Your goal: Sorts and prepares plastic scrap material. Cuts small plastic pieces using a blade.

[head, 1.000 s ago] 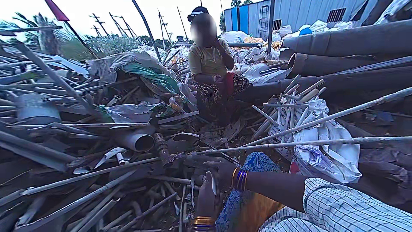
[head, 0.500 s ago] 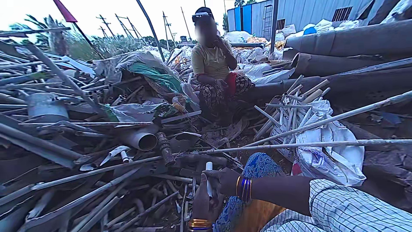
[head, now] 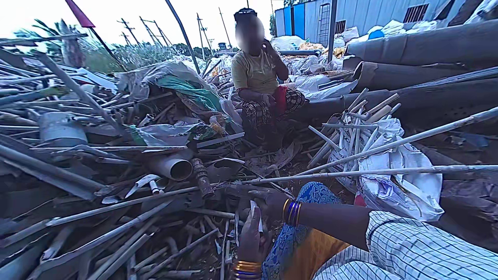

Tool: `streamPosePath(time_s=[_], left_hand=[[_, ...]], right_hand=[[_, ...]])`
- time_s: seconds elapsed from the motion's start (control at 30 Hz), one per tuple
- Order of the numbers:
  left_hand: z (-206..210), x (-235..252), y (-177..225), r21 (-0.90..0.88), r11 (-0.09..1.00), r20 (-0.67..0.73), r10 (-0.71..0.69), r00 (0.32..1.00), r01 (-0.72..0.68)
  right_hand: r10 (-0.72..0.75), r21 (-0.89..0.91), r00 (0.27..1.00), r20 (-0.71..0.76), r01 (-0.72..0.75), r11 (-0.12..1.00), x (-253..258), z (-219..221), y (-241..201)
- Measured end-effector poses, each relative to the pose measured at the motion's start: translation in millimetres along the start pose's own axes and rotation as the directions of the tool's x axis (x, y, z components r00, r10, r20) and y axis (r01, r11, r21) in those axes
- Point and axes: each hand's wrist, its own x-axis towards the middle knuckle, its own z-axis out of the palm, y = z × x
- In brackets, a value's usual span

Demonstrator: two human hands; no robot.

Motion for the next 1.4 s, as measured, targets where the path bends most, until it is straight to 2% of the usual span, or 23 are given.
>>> streamPosePath(time_s=[0.13, 0.3, 0.43, 0.6, 0.77, 0.9, 1.07, 1.23, 1.4], left_hand=[[-9.7, 5.6, 1.2, -0.037, 0.999, 0.025, 0.031, 0.999, -0.030], [-2.6, -2.8, 0.2, -0.009, 1.000, 0.039, 0.000, 0.999, 0.001], [-12.5, 3.6, 3.6, -0.064, 0.996, -0.006, 0.056, 0.998, -0.056], [-6.5, -2.5, -0.4, -0.032, 0.999, 0.046, 0.027, 0.999, -0.025], [-18.6, 5.3, 0.1, -0.082, 0.994, 0.116, 0.079, 0.990, -0.070], [-8.0, 0.3, -4.7, -0.073, 0.997, 0.151, 0.035, 0.988, -0.024], [-15.2, 9.3, -2.1, -0.098, 0.992, 0.100, 0.087, 0.991, -0.077], [-9.3, 4.4, -4.0, -0.122, 0.992, 0.152, 0.052, 0.987, -0.034], [-23.0, 13.4, -1.3, -0.180, 0.981, 0.119, 0.088, 0.989, -0.066]], right_hand=[[-0.100, 0.011, 0.992, 0.083, 0.100, 0.995, -17.3, 2.6, -16.3], [0.010, -0.036, 1.000, -0.003, -0.010, 0.999, 0.2, -4.4, -8.8], [-0.107, 0.020, 0.992, 0.072, 0.106, 0.994, -20.4, 6.5, -23.6], [-0.013, 0.016, 0.997, -0.072, 0.015, 1.000, 5.3, -3.8, -5.2], [-0.079, 0.011, 0.996, 0.041, 0.079, 0.997, -16.8, 2.8, -13.3], [-0.020, 0.002, 0.998, -0.066, 0.020, 1.000, 3.2, -3.3, 4.3], [-0.092, 0.053, 0.995, 0.039, 0.090, 0.995, -9.4, 5.1, -10.5], [-0.035, 0.054, 0.996, -0.082, 0.039, 0.998, 12.3, -4.0, 1.1], [-0.128, 0.081, 0.991, 0.026, 0.125, 0.989, -7.7, 5.0, -12.1]])
